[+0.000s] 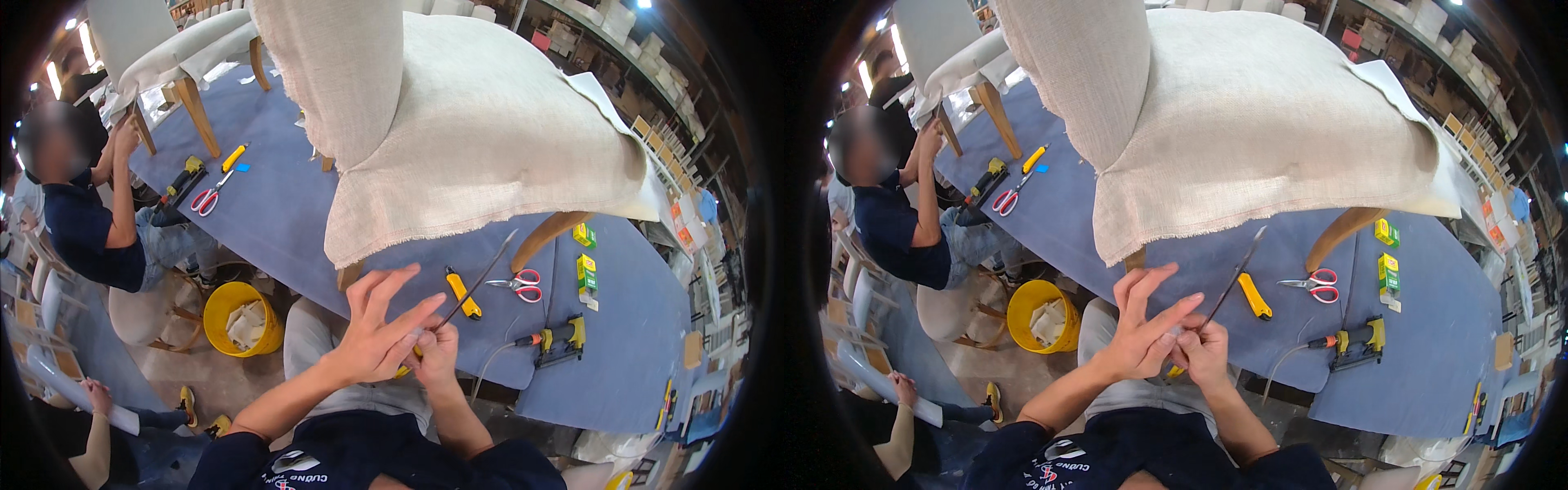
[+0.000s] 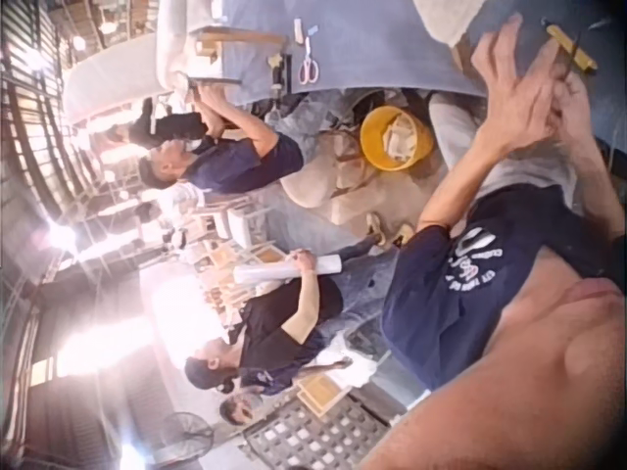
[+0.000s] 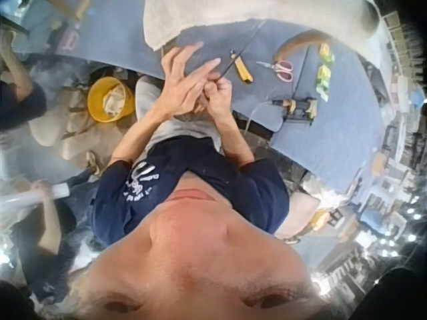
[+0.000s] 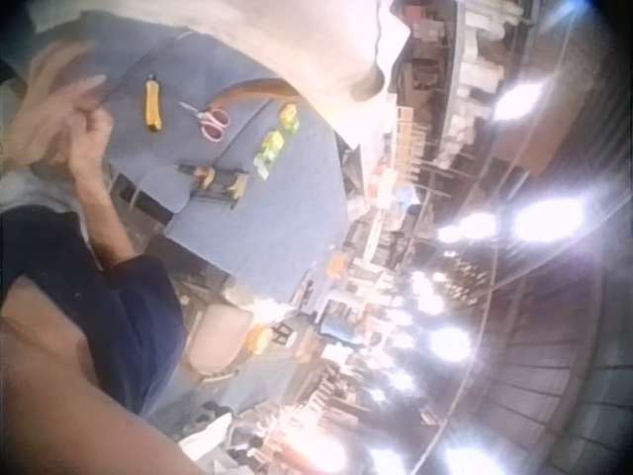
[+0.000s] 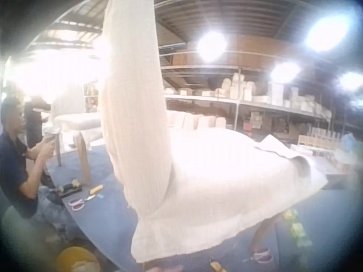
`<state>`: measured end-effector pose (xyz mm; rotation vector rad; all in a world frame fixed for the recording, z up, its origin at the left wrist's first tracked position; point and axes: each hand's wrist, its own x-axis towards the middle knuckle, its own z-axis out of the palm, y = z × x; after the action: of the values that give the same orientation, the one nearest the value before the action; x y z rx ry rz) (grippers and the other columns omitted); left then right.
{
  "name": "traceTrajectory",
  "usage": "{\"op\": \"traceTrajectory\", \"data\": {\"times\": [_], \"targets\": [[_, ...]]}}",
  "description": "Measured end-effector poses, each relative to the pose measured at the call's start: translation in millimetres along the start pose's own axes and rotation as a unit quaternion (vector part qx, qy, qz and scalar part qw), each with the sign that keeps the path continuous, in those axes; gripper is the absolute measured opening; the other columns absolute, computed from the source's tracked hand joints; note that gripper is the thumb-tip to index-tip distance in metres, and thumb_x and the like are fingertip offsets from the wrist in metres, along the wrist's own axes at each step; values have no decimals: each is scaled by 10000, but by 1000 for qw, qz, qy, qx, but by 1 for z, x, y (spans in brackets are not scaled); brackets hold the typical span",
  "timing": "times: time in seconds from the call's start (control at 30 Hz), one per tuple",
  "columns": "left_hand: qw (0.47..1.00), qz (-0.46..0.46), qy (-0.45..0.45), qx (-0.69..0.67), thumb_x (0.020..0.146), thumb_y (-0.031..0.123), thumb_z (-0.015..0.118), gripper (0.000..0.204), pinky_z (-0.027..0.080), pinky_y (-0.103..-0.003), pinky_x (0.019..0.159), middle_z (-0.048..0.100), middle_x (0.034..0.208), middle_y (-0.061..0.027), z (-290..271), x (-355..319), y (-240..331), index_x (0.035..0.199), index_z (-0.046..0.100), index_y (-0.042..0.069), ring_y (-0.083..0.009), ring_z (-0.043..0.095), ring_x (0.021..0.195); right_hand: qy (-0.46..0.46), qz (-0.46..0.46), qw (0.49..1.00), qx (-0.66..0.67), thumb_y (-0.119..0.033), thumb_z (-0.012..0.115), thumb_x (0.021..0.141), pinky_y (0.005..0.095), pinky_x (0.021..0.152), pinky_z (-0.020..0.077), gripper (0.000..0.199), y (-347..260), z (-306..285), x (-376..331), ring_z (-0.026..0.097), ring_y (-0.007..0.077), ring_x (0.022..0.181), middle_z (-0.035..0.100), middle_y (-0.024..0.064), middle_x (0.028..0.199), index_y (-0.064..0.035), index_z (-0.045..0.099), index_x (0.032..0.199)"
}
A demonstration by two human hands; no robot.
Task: The person upholsters a wooden chair by stretching and securing a white fabric cover over the seat and backrest. They use a staple gun to attach the fabric to the underside of the chair frame, a utility knife to trim excess material, and scissors to refine the edges. The process involves repeated folding, pulling, and stapling to ensure a tight fit.
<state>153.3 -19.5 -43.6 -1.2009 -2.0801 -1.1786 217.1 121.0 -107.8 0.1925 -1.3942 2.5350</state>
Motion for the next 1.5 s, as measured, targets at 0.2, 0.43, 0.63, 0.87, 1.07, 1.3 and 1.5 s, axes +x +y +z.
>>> {"op": "traceTrajectory", "data": {"times": [0.2, 0.43, 0.63, 0.87, 1.07, 1.3, 1.5], "targets": [[978, 71, 109, 165, 812, 288, 785, 461, 329, -482, 1033, 555, 1278, -174, -35, 45, -6, 1255, 753, 164, -338, 440, 1192, 28, -146, 989, -21, -91, 685, 1010, 235, 442, 359, 137, -42, 12, 30, 502, 81, 520, 630, 48, 725, -1, 663, 1111], [959, 101, 123, 236, 828, 171, 805, 208, 483, -354, 666, 680, 885, -77, -73, 138, -18, 1033, 806, 137, -260, 631, 757, 130, -244, 920, -278, -13, 737, 932, 242, 508, 407, 82, -83, 56, 81, 530, 65, 560, 700, 44, 792, -10, 746, 1014], [968, 22, 85, 235, 898, 186, 770, 141, 501, -341, 588, 705, 729, -141, -92, 163, 4, 964, 801, 65, -280, 660, 611, 207, -321, 824, -418, -58, 801, 860, 279, 558, 470, 145, -82, 77, 145, 620, 130, 613, 721, 92, 817, 8, 744, 976], [983, -39, 46, 171, 907, 147, 757, 141, 512, -311, 617, 726, 763, -156, -92, 156, 8, 975, 792, 28, -251, 670, 620, 298, -363, 791, -393, -78, 817, 839, 323, 569, 489, 231, -62, 86, 156, 604, 198, 589, 710, 119, 781, 10, 701, 1019], [990, -72, 9, 120, 916, 111, 741, 135, 480, -298, 574, 695, 706, -144, -90, 154, 7, 986, 780, 3, -169, 616, 568, 134, -303, 861, -386, -100, 734, 932, 324, 545, 463, 237, -52, 82, 131, 532, 137, 567, 597, 77, 704, 30, 665, 1117], [988, -12, 58, 140, 909, 121, 752, 90, 423, -314, 502, 644, 622, -109, -85, 155, -6, 942, 775, 41, -204, 579, 495, 98, -229, 937, -245, -45, 543, 1058, 244, 527, 429, 220, 7, 19, 58, 508, 76, 549, 618, 54, 727, 66, 659, 1208], [988, -18, 54, 142, 902, 54, 717, 118, 469, -267, 577, 687, 700, -118, -84, 155, -3, 987, 776, -2, -140, 616, 577, 90, -165, 941, -280, -74, 576, 1059, 255, 508, 426, 248, 13, -3, 45, 507, 79, 534, 668, 69, 719, 86, 686, 1214]]}}
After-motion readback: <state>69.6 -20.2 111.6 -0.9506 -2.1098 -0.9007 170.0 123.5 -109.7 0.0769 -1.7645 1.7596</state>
